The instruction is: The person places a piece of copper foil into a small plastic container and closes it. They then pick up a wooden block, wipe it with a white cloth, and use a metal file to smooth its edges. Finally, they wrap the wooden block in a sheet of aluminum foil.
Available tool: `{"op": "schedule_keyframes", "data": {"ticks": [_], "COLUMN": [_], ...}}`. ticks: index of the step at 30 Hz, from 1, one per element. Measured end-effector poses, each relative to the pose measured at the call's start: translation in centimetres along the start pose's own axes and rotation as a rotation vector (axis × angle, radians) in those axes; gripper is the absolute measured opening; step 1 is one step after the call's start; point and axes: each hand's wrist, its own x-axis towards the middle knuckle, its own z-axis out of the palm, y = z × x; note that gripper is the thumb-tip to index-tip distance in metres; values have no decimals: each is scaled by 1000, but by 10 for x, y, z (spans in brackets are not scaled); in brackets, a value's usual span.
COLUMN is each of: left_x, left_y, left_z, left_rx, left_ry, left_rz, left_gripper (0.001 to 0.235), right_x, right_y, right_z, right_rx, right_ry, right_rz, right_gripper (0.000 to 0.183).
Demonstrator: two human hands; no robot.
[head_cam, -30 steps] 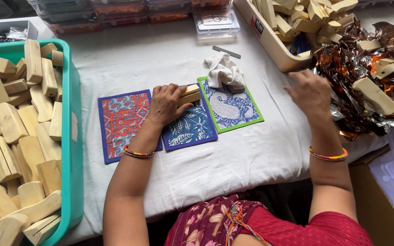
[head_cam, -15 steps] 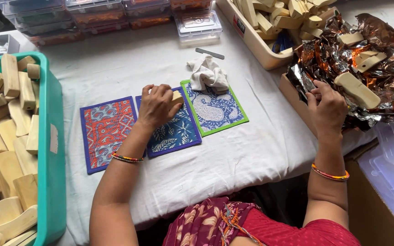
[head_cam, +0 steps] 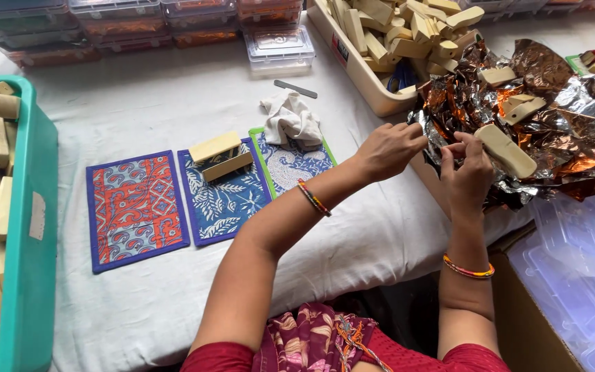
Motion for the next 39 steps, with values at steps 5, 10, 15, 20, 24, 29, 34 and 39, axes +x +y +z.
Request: {"op": "schedule_keyframes", "data": {"ticks": [5, 10, 15, 20, 24, 29, 34, 39], "left_x": [25, 29, 18, 10, 10, 42, 80, 98], "left_y": [13, 17, 12, 13, 12, 11, 9, 21], "left_z": [34, 39, 62, 47, 44, 34, 64, 67], "left_rx": [-47, -114, -30, -142, -100, -177, -304, -572], "left_ry": [3, 44, -135, -62, 3, 60, 75, 17], "left_rz": [8, 25, 16, 3, -4, -7, -19, -204], "left_gripper": [8, 9, 17, 17, 15, 20, 39, 49], "right_x": [-3, -4, 11, 48, 58, 46, 44, 35], "right_y": [-12, -16, 16, 38, 83, 44, 24, 41], "right_z": [-9, -23, -29, -17, 12, -8, -33, -35], "right_rx": [-19, 15, -123, -423, -498, -315, -316, -236], "right_ry": [-42, -41, 60, 20, -139, -108, -92, -179], "right_rz": [63, 69, 54, -60, -17, -38, -86, -125], "right_gripper": [33, 23, 12, 15, 20, 20, 21, 28]}}
